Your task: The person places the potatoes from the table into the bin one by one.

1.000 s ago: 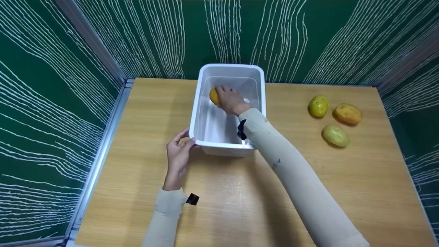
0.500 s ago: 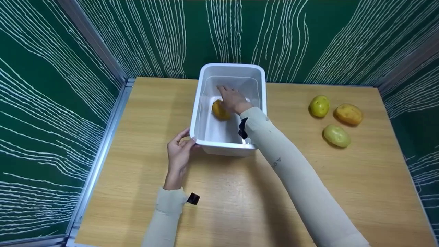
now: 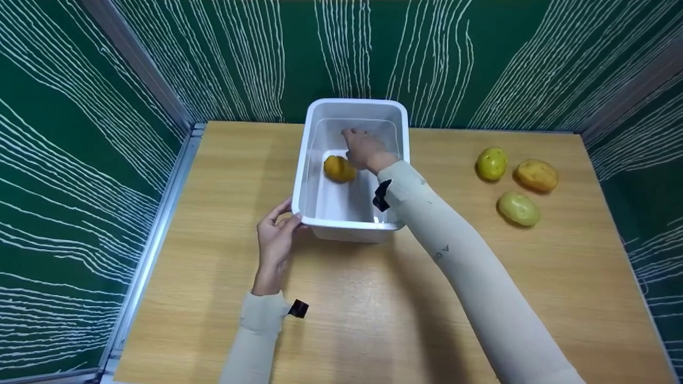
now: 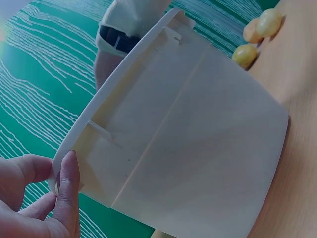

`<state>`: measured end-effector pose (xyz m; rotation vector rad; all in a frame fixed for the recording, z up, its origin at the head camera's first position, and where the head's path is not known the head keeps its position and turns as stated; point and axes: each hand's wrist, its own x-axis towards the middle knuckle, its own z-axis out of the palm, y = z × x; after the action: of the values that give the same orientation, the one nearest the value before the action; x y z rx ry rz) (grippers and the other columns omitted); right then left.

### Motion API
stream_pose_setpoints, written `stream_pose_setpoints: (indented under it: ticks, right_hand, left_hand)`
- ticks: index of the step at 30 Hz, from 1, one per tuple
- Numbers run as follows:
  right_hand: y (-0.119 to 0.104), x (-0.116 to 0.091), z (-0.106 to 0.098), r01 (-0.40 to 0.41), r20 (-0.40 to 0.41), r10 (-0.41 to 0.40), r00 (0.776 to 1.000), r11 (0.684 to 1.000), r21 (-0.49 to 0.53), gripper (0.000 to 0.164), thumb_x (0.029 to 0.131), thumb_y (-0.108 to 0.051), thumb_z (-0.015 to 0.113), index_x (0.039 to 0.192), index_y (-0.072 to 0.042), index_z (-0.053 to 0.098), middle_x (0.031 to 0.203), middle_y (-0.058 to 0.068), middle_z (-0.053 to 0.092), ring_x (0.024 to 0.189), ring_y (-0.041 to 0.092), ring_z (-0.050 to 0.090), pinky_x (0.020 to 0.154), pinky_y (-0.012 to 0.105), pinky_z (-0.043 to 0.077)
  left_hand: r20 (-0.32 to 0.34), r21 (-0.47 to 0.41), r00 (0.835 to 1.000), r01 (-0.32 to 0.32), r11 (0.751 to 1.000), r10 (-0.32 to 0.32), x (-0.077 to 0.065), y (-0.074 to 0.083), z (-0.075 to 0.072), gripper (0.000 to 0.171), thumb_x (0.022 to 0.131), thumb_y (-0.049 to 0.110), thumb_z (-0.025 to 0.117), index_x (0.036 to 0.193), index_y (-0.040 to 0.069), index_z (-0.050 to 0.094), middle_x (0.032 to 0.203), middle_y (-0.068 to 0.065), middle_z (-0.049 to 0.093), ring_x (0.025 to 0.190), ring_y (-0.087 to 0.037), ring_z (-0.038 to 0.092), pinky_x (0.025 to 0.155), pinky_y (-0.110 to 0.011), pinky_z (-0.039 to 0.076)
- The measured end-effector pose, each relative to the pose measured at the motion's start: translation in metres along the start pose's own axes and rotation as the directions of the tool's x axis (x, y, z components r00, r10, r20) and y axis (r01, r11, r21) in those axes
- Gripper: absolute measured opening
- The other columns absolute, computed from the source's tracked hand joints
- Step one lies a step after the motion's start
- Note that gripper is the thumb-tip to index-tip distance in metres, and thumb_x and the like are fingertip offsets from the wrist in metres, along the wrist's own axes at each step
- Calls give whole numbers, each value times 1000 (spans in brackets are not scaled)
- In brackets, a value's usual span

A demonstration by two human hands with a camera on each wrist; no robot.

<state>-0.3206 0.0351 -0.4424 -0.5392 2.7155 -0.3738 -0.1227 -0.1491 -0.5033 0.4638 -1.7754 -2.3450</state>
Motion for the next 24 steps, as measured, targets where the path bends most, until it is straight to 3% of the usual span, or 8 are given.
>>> stream_pose_setpoints:
  ticks: [6,10,24]
  right_hand:
    - [1,-17,-20,3,-22,-3,1000,1000,18,54,109,-13,52,161,-11,39,161,17,44,141,38,46,129,58,34]
    - [5,-27,-27,15,-55,-14,998,1000,18,54,109,-14,54,161,-9,40,161,18,45,143,40,46,131,58,31]
    - [44,-50,-38,28,-215,-18,976,999,44,51,107,-11,59,156,-5,47,157,20,48,142,42,45,125,60,38]
  left_hand:
    - [37,-24,999,-15,1000,16,-1,-1,-1,47,95,-17,61,141,-15,56,118,-18,54,76,-11,68,76,-24,68]
    - [21,-24,1000,-6,1000,6,-1,-1,0,47,94,-17,62,141,-15,57,118,-18,55,75,-12,68,76,-26,69]
    - [-18,-21,999,33,999,-33,-2,1,1,47,95,-16,63,141,-12,58,119,-18,54,76,-12,69,76,-28,69]
